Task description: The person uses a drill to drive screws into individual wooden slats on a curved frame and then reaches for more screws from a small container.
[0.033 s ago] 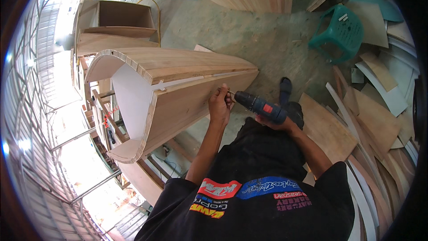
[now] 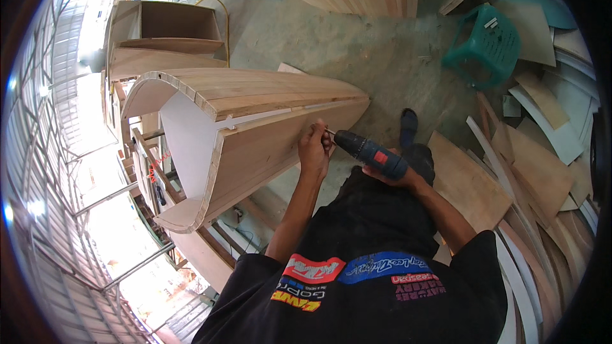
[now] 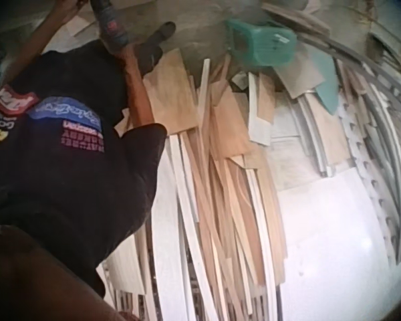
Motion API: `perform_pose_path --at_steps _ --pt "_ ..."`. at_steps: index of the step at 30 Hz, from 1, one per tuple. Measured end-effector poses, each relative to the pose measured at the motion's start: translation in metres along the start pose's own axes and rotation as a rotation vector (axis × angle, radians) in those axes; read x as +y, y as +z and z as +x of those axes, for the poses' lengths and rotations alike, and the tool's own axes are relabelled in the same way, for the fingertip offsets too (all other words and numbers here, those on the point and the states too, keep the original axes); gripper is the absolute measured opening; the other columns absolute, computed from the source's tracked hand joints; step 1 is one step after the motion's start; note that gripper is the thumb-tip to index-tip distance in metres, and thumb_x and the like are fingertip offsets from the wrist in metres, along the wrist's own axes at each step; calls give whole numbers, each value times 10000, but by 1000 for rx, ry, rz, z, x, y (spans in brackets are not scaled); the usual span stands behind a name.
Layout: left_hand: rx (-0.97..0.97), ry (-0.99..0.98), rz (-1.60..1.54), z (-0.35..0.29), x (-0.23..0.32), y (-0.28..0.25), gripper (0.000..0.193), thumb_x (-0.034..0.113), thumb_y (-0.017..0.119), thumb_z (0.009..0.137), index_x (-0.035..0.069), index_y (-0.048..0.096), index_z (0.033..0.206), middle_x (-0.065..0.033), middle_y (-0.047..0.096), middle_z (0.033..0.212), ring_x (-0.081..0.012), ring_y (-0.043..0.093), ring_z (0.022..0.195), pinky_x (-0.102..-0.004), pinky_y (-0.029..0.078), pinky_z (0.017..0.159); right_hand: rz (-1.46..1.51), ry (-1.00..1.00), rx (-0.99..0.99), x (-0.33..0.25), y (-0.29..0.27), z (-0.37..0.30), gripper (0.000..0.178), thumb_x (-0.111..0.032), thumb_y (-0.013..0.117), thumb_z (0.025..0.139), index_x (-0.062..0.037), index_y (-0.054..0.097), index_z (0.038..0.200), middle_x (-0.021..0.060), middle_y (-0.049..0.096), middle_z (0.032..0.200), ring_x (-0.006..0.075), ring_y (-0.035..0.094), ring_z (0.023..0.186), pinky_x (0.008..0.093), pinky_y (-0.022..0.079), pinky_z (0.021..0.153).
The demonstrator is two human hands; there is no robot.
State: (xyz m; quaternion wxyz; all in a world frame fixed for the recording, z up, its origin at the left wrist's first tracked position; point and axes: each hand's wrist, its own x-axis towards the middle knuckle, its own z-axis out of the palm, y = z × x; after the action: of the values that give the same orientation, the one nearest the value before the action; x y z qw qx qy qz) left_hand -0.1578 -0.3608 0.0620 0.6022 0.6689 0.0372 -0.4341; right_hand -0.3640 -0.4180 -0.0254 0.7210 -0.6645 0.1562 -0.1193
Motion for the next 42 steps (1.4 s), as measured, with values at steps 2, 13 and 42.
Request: perform_pose_path --at_steps 2,13,42 --pt "9 43 20 3 -1 -1 250 307 626 933 85 586 827 53 466 649 -39 407 559 -189 312 504 49 -70 83 -5 4 6 240 -88 705 815 -14 593 1013 99 628 883 183 588 779 315 487 736" --pt "-41 7 46 14 9 -4 184 248 582 955 92 583 858 43 501 690 -43 448 591 -179 359 533 106 -103 182 -4 15 12 286 -55 695 779 -5 572 1032 100 616 866 191 579 760 324 488 724" --pt "3 189 -77 25 -3 -6 115 143 618 920 42 623 865 -9 587 758 -62 475 620 -200 354 522 106 -137 114 7 3 26 192 -50 695 779 -7 583 929 108 627 810 218 604 717 331 492 672"
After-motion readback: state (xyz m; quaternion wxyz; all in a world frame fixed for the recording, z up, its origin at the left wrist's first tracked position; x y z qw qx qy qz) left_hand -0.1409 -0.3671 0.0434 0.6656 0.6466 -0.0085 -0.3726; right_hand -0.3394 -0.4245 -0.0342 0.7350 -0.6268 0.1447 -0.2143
